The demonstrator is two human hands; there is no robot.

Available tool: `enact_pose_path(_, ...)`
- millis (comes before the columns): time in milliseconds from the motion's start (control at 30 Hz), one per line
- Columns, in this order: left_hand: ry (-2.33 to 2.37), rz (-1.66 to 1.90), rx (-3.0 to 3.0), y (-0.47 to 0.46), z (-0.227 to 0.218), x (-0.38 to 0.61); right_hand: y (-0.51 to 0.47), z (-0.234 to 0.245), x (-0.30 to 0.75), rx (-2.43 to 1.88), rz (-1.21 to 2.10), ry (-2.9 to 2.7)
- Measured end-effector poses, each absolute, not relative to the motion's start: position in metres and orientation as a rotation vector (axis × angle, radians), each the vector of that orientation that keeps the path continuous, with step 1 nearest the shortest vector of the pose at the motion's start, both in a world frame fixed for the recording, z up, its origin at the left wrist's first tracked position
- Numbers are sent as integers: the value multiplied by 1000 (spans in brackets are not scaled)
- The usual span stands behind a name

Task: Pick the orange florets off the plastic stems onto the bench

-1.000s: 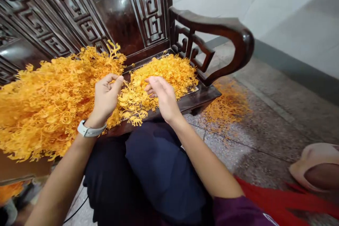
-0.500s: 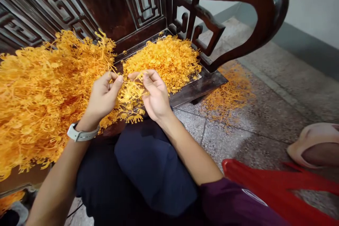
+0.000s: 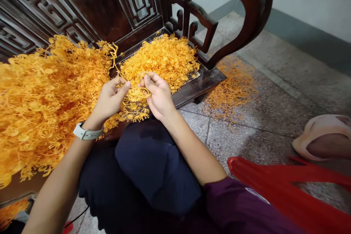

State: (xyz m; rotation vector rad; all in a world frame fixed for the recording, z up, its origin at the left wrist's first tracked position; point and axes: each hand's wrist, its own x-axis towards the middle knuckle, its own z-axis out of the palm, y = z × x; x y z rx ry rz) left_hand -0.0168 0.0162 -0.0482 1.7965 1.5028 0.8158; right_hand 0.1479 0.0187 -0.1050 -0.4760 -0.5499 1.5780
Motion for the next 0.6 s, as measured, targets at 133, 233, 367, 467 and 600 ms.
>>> enact_pose_path(133, 1430, 727, 1763, 14, -47, -14, 17, -109, 148, -355, 1565, -519)
enact_pose_path(233, 1378, 673, 1712, 14, -50, -13, 14, -112, 142, -360, 1539, -579)
enact_pose_path(367, 1387, 646, 1768, 15, -56, -13, 10, -119, 134, -452, 1558, -554)
enact_pose_path(467, 1414, 631, 1825, 16, -61, -16, 15, -123, 128, -500, 1603, -494)
enact_pose_path(600, 1574, 793, 1736, 22, -70, -26, 44, -120, 115, -549, 1702, -396)
